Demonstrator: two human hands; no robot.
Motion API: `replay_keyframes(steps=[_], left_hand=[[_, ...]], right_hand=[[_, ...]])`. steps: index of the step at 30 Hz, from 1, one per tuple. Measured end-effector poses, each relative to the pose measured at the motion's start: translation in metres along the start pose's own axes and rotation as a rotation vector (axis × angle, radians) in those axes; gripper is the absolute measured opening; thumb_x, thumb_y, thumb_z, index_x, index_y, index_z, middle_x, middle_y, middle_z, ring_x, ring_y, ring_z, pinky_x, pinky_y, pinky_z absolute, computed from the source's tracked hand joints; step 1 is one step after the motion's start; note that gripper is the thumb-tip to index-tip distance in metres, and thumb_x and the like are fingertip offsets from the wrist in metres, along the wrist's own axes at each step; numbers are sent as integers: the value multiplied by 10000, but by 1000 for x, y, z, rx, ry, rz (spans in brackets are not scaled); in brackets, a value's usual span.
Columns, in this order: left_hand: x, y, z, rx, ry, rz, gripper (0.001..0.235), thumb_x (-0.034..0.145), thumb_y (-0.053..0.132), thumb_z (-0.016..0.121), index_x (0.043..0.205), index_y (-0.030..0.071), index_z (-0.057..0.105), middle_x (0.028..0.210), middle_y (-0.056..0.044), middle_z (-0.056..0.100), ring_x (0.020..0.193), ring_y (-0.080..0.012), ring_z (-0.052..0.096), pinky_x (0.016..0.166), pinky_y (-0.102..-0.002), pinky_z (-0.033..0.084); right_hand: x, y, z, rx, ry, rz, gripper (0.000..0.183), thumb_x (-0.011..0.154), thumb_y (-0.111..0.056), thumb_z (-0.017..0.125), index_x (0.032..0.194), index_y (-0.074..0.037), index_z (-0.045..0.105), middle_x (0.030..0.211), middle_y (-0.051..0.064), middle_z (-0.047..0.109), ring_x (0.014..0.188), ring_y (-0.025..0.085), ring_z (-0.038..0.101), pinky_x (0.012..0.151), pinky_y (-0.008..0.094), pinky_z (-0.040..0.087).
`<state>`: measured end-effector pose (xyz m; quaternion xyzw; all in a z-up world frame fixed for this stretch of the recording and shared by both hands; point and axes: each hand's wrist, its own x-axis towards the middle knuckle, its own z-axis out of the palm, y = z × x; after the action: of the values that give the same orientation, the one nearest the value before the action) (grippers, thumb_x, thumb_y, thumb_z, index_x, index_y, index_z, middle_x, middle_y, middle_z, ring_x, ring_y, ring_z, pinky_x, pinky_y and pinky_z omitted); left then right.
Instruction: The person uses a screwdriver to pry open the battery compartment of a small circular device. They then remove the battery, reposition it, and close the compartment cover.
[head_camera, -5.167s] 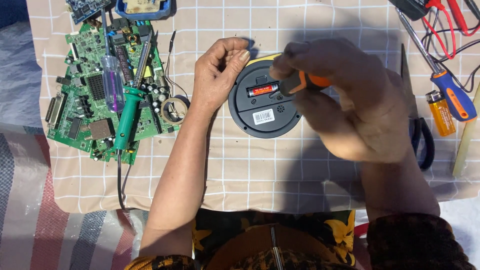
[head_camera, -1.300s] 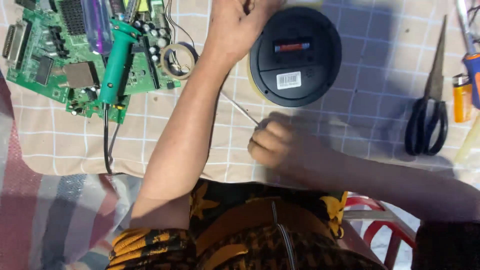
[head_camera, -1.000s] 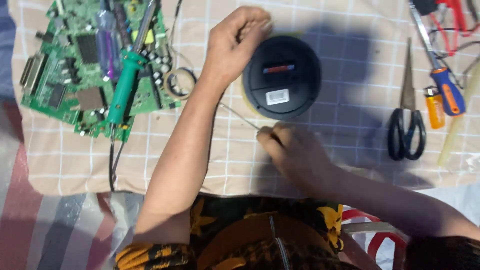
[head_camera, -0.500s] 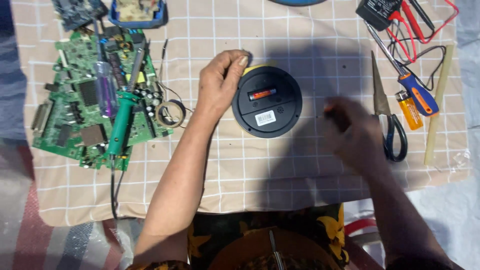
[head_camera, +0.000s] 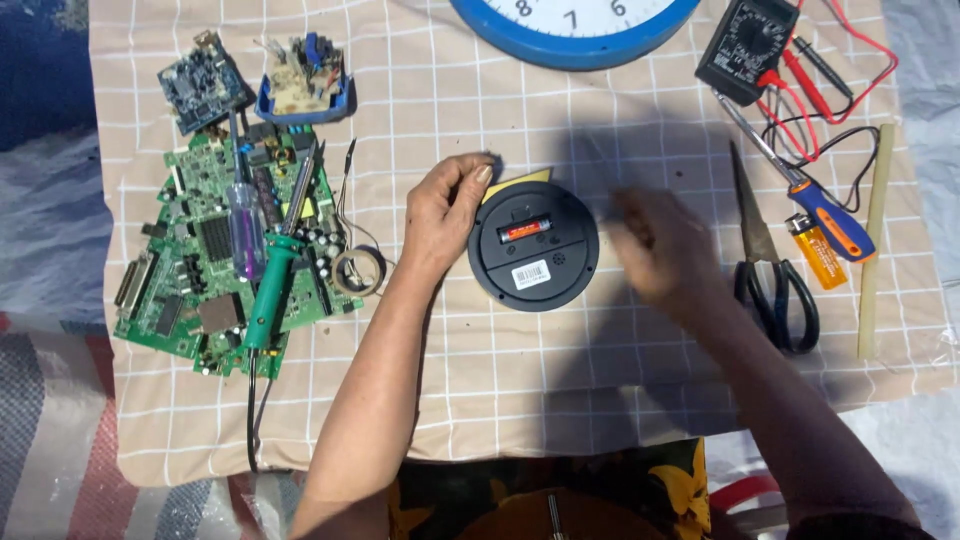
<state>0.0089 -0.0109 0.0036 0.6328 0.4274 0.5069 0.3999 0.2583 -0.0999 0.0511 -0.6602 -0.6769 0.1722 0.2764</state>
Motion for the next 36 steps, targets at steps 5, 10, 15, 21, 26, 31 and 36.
replay_keyframes(steps=[5,10,15,21,26,31,36], left_hand=[[1,-2,2,3,8,-18,186,1029,222,651,1067,69,751,961,-155,749,945,-290,720,872,-424,553],[-3,-2,3,-10,41,-38,203,1037,243,640,1071,77,752,957,-154,750,941,-269,719,859,-417,557],[-2,-9,7,-114,32,-75,224,1031,260,660,1157,89,730,961,-134,747,943,-157,685,867,-369,566],[-3,-16,13,-630,-150,-287,690,1004,627,595,1475,128,527,1473,-149,525,1269,-234,511,1099,-447,489],[2,-18,1,-1227,-152,-402,866,950,659,534,1619,172,283,1520,-235,477,1327,-397,546,1083,-598,492],[5,-36,-9,-1351,-125,-467,651,998,569,549,1494,148,527,1352,-253,631,1188,-408,655,971,-589,564],[12,-53,-22,-1176,-110,-350,566,1040,357,582,1528,100,455,1329,-241,659,1153,-347,697,1000,-513,598]], right_hand=[[6,-39,5,240,-170,149,297,1030,-313,646,1099,-31,710,672,162,691,726,409,743,731,537,596],[7,-34,15,251,-233,180,256,1063,-283,598,998,-56,699,519,102,659,599,341,744,679,481,604],[4,-24,18,328,-151,244,203,977,-77,535,1101,1,675,666,65,631,550,158,573,528,308,465],[17,-33,11,308,-123,178,323,940,-102,508,1188,6,685,649,109,666,473,212,590,470,351,449],[32,-56,19,243,61,1,274,1007,-230,636,1151,-17,731,707,126,585,732,365,683,582,397,519],[42,-50,46,272,283,-219,182,1000,-123,733,1149,-21,760,692,32,502,636,270,621,517,269,480],[42,-25,67,225,396,-385,76,951,-36,811,941,-1,744,668,92,542,621,303,598,555,311,495]])
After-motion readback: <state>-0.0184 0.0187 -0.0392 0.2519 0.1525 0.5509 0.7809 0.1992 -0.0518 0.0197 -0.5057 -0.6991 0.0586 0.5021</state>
